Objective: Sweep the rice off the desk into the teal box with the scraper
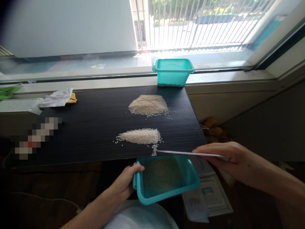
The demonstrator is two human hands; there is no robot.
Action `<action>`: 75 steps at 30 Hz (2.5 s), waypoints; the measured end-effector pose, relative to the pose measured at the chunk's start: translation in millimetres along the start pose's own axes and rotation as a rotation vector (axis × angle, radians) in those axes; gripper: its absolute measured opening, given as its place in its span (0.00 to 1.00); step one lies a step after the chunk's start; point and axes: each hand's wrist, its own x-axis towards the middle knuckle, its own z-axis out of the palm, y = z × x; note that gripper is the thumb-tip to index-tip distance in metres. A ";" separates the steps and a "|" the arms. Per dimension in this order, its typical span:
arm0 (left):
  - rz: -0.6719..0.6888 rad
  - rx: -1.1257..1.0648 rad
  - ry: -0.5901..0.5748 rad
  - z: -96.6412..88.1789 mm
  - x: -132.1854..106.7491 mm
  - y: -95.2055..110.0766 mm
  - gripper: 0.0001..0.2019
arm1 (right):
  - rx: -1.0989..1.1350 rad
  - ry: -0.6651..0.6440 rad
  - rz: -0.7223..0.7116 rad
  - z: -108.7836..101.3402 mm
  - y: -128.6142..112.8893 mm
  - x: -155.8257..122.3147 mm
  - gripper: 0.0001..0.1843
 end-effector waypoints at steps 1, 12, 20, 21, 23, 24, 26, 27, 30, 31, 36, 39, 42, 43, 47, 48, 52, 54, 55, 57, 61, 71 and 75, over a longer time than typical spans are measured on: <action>-0.002 0.008 0.011 -0.3 0.5 -0.3 0.03 | -0.008 0.039 0.000 -1.5 0.5 4.9 0.19; 0.003 -0.011 -0.041 -5.0 2.8 -3.5 0.05 | -0.187 0.077 -0.060 -1.1 1.3 56.7 0.27; 0.006 0.007 -0.016 -3.3 3.3 -1.9 0.02 | -0.145 0.060 -0.076 5.1 10.8 21.7 0.22; 0.007 0.010 -0.016 -3.3 3.3 -1.9 0.02 | -0.143 0.060 -0.075 6.0 10.0 18.4 0.21; 0.008 0.013 -0.023 -3.3 3.3 -1.8 0.02 | -0.132 0.048 -0.062 7.5 7.0 11.9 0.20; 0.008 0.012 -0.026 -3.3 3.2 -1.8 0.02 | -0.123 0.040 -0.059 8.0 4.9 8.7 0.19; 0.005 0.007 -0.025 -3.4 3.2 -1.6 0.02 | -0.095 0.015 -0.060 8.6 0.2 2.4 0.18; 0.003 0.003 -0.026 -3.6 3.3 -1.5 0.02 | -0.081 -0.005 -0.059 8.8 -2.0 -0.5 0.18; 0.006 -0.009 -0.039 -4.3 3.5 -1.2 0.03 | -0.062 -0.044 -0.035 8.5 -6.8 -6.3 0.18; 0.008 -0.011 -0.042 -4.4 3.5 -1.2 0.04 | -0.061 -0.037 -0.026 8.2 -7.5 -6.8 0.18; 0.012 -0.004 -0.009 -3.9 2.7 -1.2 0.02 | -0.075 0.091 -0.005 6.5 -7.7 -2.9 0.18; 0.013 -0.007 -0.014 -3.5 2.3 -1.3 0.01 | -0.042 0.003 0.009 5.6 -7.4 -4.0 0.16; 0.016 -0.013 -0.018 -3.3 2.0 -0.9 0.02 | -0.022 -0.025 -0.006 4.2 -5.4 -4.9 0.15; 0.016 -0.009 -0.012 -3.2 1.8 -0.7 0.02 | -0.023 -0.001 -0.010 3.7 -4.0 -3.1 0.16; 0.001 0.020 -0.004 -2.4 -0.7 1.2 0.02 | -0.090 0.127 -0.039 2.0 0.1 20.1 0.20; -0.003 0.021 -0.007 -2.2 -1.6 1.8 0.02 | -0.125 0.146 -0.044 1.7 -0.3 28.7 0.22; -0.004 -0.017 -0.016 -3.0 -4.4 3.2 0.03 | -0.234 0.134 -0.053 1.2 -4.7 56.4 0.25; 0.002 -0.036 -0.015 -4.4 -3.9 2.7 0.03 | -0.246 0.111 -0.080 2.3 -3.5 60.0 0.25; 0.006 -0.040 -0.016 -5.3 -3.2 2.2 0.03 | -0.243 0.103 -0.091 3.3 -1.5 59.0 0.24; 0.005 -0.029 -0.016 -7.1 -1.0 1.2 0.03 | -0.216 0.079 -0.082 5.9 3.8 52.7 0.23; -0.003 -0.004 0.000 -9.6 3.4 -0.1 0.03 | -0.162 0.059 -0.075 11.3 8.7 33.6 0.21; 0.016 -0.024 -0.034 -14.0 6.5 -1.4 0.03 | -0.088 -0.028 -0.099 15.1 -9.7 1.4 0.17; 0.020 -0.025 -0.028 -14.6 5.6 -0.5 0.02 | -0.086 -0.065 -0.122 12.0 -15.5 -4.0 0.17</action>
